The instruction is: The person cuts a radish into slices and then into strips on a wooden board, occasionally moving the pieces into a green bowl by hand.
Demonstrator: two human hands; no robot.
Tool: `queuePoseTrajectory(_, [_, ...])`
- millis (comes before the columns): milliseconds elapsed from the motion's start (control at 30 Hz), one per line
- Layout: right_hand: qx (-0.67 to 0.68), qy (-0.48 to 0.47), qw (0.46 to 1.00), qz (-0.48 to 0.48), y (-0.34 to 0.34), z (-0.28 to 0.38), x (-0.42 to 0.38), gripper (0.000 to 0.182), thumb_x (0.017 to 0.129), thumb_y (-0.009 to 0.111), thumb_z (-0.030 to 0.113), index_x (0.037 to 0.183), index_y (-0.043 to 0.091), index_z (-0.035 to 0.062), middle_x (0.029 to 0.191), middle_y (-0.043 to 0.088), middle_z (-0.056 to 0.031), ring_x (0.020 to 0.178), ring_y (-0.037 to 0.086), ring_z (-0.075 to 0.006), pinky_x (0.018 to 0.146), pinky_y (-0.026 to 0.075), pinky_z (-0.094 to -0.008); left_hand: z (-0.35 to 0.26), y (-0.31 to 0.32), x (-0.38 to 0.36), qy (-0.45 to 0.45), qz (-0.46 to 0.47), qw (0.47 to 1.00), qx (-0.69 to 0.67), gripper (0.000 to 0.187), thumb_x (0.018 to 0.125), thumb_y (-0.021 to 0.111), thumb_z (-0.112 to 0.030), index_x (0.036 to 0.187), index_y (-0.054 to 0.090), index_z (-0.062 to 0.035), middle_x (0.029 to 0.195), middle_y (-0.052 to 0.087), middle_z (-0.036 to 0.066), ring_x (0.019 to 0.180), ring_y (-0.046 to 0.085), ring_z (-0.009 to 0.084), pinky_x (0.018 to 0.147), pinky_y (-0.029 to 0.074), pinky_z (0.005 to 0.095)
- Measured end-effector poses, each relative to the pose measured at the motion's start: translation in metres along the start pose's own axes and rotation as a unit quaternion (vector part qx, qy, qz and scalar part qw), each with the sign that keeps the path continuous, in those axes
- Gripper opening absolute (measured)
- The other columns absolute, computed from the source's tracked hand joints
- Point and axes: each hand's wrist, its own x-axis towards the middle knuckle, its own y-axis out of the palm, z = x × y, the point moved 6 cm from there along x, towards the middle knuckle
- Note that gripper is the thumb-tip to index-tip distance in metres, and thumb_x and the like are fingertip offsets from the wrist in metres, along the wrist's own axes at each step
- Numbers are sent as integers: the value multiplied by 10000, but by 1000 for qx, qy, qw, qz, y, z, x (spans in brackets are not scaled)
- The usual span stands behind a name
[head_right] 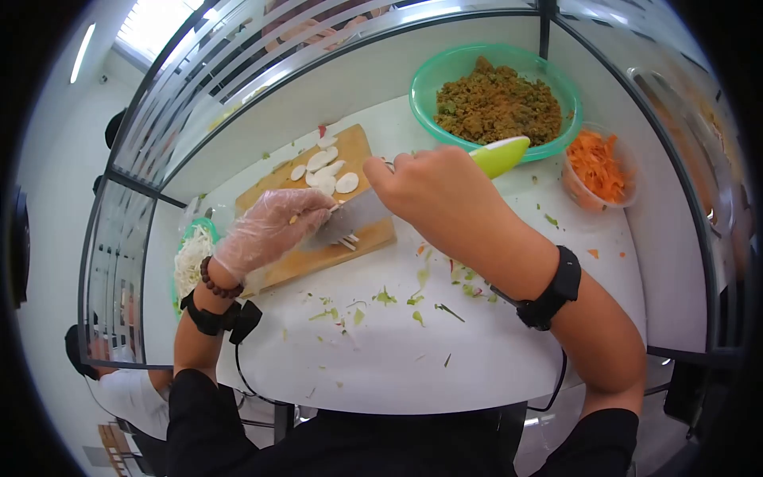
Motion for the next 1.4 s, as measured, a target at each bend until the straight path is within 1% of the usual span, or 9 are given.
queuePoseTrajectory(233, [-18,53,998,18,-45,-42,4,166,780,709,70,889,584,64,651,624,-88,682,686,-303,611,496,-425,34,-16,6,-33,-47,997,-43,167,981,693,-142,1088,724,-17,999,753,40,918,675,140,857,537,312])
queuePoseTrajectory(367, [-26,101,989,-101,-80,-69,-2,268,764,769,33,933,566,75,696,577,-111,654,609,-296,615,440,-425,25,0,6,-1,-8,998,-61,190,917,751,-163,1061,731,-42,997,724,100,918,698,267,853,555,355])
queuePoseTrajectory(467, [34,232,971,-42,-94,-73,-2,263,771,763,24,926,556,73,680,519,-112,633,530,-265,612,406,-408,3,10,4,99,-5,995,3,204,883,770,-149,1063,735,-60,1087,702,83,994,685,278,908,546,373])
queuePoseTrajectory(500, [54,223,972,-54,-95,-74,-2,269,762,770,13,916,558,72,669,490,-90,615,468,-254,603,387,-394,3,11,7,97,18,995,32,349,823,819,-105,1156,713,-102,1172,670,72,1100,655,278,958,531,390])
queuePoseTrajectory(700, [111,216,969,-42,-89,-67,0,280,758,776,2,904,543,54,654,477,-102,602,449,-253,583,365,-384,-12,19,13,165,12,986,30,477,741,854,-155,1180,674,-106,1228,648,93,1144,637,324,985,525,414])
queuePoseTrajectory(900, [89,146,981,-89,-85,-69,-2,288,760,788,11,899,538,46,656,484,-114,595,453,-260,571,356,-391,-10,26,21,146,79,986,22,317,751,758,-55,1061,690,-71,1027,678,113,989,680,322,886,554,420])
queuePoseTrajectory(1000, [77,210,974,-25,-85,-71,-1,270,782,812,161,881,580,65,719,619,-123,770,634,-335,683,456,-454,-2,35,23,143,63,987,31,214,757,700,3,965,679,-46,910,673,103,884,688,316,808,561,410])
queuePoseTrajectory(1333, [77,183,980,-16,-76,-71,-1,243,795,789,147,885,578,67,755,638,-102,806,635,-332,708,482,-452,9,34,19,70,62,996,5,200,739,688,19,931,674,-37,904,678,119,880,689,321,794,560,396])
queuePoseTrajectory(1400, [74,194,978,-16,-78,-73,-2,253,796,793,159,884,575,67,748,633,-102,795,630,-331,702,478,-452,15,28,19,55,46,997,12,170,769,704,0,932,668,-32,892,673,95,844,678,260,765,548,359])
